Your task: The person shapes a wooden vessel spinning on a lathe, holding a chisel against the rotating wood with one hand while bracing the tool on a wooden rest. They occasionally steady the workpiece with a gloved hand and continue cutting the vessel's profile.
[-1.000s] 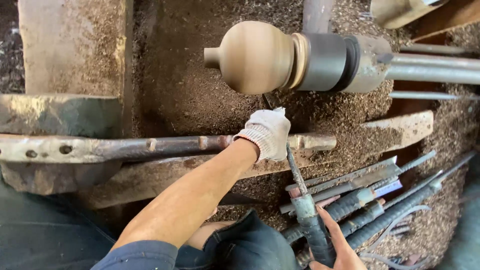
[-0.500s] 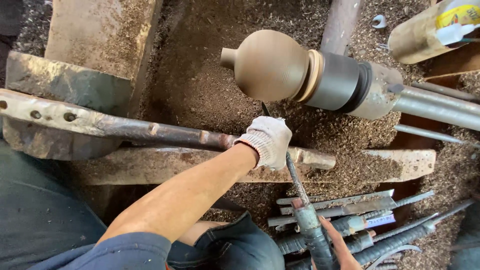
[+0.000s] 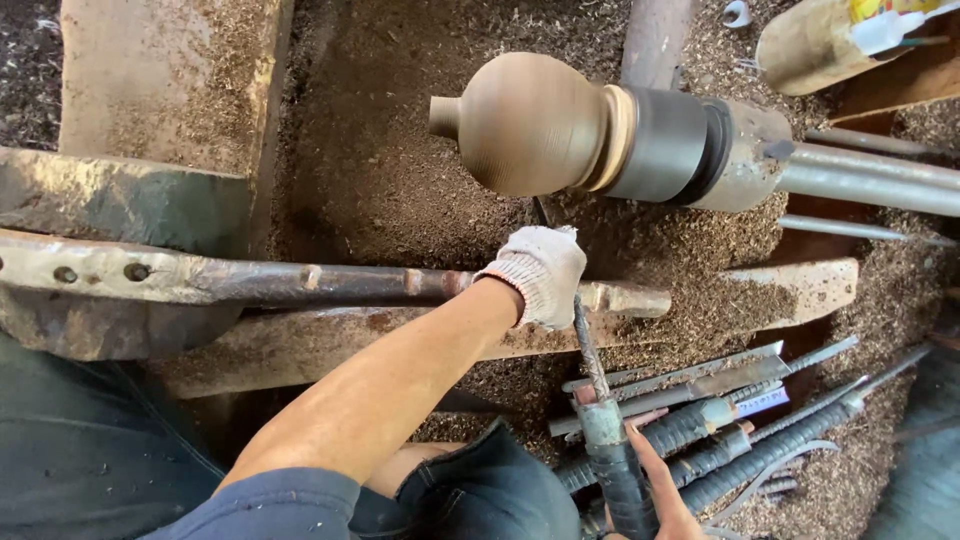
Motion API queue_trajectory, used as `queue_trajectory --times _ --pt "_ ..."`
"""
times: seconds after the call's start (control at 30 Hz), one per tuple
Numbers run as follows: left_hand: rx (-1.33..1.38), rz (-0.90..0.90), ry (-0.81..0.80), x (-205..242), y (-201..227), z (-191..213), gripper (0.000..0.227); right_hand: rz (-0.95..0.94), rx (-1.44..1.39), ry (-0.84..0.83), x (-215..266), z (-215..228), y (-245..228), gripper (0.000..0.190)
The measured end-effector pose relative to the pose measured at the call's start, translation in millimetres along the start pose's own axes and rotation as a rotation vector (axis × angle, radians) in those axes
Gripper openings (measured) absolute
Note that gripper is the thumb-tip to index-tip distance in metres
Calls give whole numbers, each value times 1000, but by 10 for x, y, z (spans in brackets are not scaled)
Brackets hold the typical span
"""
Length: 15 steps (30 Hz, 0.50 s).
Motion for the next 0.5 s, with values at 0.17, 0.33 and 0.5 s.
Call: queue_trajectory --times 0.17,0.33,0.5 --pt "-22 -24 -31 43 29 30 28 -73 -242 -99 47 -217 59 122" --pt "-35 -30 -70 53 40 39 30 12 -263 -110 32 -339 105 125" --pt "-27 -41 -49 55 21 32 29 75 -320 -144 114 -522 55 124"
Point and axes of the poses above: each hand's wrist, its own x-axis away from the middle knuckle, its own z-axis out of the back of the hand, y = z × x, the point moved 8 cm from there along -x, towards the middle knuckle, and after that the axes turned 3 degrees about -z, right-handed, at the moved point
